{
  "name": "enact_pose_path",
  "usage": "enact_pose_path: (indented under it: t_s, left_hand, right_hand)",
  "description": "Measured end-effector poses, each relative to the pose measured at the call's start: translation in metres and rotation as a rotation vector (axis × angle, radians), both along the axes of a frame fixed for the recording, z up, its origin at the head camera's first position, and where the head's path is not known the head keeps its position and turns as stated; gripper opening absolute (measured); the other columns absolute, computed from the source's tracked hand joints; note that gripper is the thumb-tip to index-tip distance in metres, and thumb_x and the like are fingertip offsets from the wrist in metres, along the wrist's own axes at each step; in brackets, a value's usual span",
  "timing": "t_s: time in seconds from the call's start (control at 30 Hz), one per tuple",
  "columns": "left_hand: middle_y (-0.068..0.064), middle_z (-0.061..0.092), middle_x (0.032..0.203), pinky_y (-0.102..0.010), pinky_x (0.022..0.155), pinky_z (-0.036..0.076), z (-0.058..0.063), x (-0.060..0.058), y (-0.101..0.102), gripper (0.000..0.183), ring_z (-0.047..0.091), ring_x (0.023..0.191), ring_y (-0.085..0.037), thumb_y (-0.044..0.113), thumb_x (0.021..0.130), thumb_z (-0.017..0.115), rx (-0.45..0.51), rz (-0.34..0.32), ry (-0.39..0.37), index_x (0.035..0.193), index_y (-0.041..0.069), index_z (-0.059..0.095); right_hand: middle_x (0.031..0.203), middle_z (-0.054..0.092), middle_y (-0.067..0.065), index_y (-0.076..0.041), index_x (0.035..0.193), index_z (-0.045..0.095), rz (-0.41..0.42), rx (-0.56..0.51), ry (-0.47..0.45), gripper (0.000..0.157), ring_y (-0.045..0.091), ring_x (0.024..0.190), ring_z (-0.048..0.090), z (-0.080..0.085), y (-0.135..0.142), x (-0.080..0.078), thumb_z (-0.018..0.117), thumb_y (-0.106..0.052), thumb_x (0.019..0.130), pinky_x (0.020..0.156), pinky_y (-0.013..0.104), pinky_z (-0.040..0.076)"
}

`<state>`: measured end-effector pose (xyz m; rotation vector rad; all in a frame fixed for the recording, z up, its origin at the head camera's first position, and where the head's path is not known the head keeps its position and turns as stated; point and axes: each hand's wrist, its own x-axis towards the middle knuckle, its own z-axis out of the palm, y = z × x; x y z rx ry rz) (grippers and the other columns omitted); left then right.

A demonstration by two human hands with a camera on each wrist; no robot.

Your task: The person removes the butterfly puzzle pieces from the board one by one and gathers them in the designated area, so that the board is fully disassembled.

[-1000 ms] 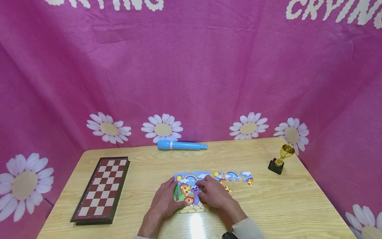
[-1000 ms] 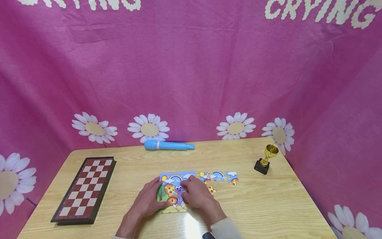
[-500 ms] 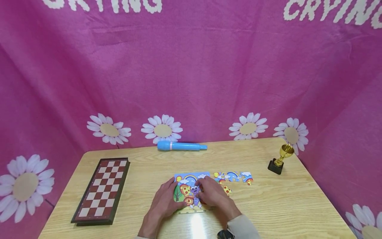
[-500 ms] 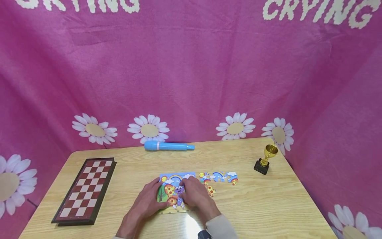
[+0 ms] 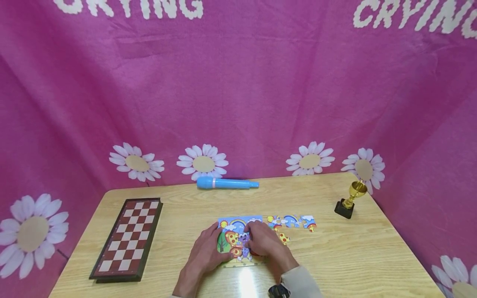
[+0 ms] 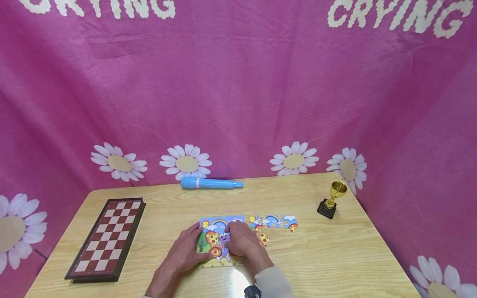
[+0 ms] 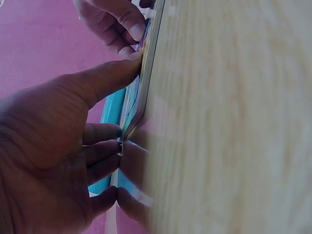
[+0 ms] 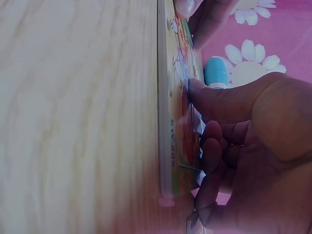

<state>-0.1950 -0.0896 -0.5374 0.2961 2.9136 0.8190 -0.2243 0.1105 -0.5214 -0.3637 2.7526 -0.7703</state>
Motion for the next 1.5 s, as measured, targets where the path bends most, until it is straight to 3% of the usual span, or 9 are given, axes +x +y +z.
enact_pose_path:
  t_s: [0.47, 0.8, 1.0, 1.2, 1.5]
  left_hand:
    - [-0.015, 0.041, 0.150, -0.052, 0.110, 0.038, -0.001, 0.001, -0.001, 0.088, 0.043, 0.134, -0.035, 0.047, 0.070, 0.082, 0.017, -0.013, 0.034, 0.138, 0.001, 0.050]
    - [-0.015, 0.042, 0.150, -0.052, 0.109, 0.038, 0.000, 0.000, 0.000, 0.089, 0.043, 0.134, -0.034, 0.048, 0.070, 0.082, 0.008, -0.012, 0.031, 0.138, 0.001, 0.050]
    - [-0.014, 0.042, 0.150, -0.051, 0.109, 0.039, -0.001, 0.000, -0.001, 0.088, 0.044, 0.133, -0.034, 0.048, 0.069, 0.083, 0.007, -0.011, 0.031, 0.137, 0.002, 0.050]
    - [-0.015, 0.041, 0.150, -0.052, 0.110, 0.038, -0.003, 0.000, -0.002, 0.089, 0.043, 0.134, -0.034, 0.048, 0.069, 0.082, 0.013, -0.013, 0.029, 0.138, 0.002, 0.050]
    - [-0.015, 0.041, 0.151, -0.053, 0.110, 0.038, -0.002, 0.001, -0.002, 0.089, 0.042, 0.134, -0.035, 0.049, 0.070, 0.081, 0.018, -0.020, 0.032, 0.138, 0.001, 0.049]
  right_hand:
    - [0.096, 0.050, 0.002, -0.012, 0.101, 0.059, 0.004, -0.008, 0.033, 0.024, 0.017, 0.083, 0.047, 0.001, -0.001, 0.002, 0.072, -0.013, 0.081, 0.073, 0.034, 0.045]
    - [0.088, 0.050, -0.003, -0.014, 0.100, 0.055, 0.006, -0.069, 0.043, 0.028, 0.013, 0.077, 0.047, 0.002, 0.004, 0.002, 0.076, -0.015, 0.081, 0.066, 0.028, 0.039]
    - [0.077, 0.053, -0.009, -0.018, 0.100, 0.053, 0.028, -0.147, 0.068, 0.021, 0.006, 0.066, 0.048, -0.003, 0.009, 0.005, 0.070, -0.018, 0.087, 0.060, 0.022, 0.039]
    - [0.075, 0.055, -0.007, -0.019, 0.099, 0.056, -0.006, -0.266, 0.041, 0.009, 0.005, 0.062, 0.052, -0.005, 0.012, 0.007, 0.062, -0.016, 0.093, 0.054, 0.021, 0.044]
    - [0.070, 0.057, -0.010, -0.021, 0.090, 0.062, -0.042, -0.377, 0.104, 0.009, 0.002, 0.059, 0.050, -0.009, 0.015, 0.010, 0.070, -0.019, 0.088, 0.056, 0.019, 0.042]
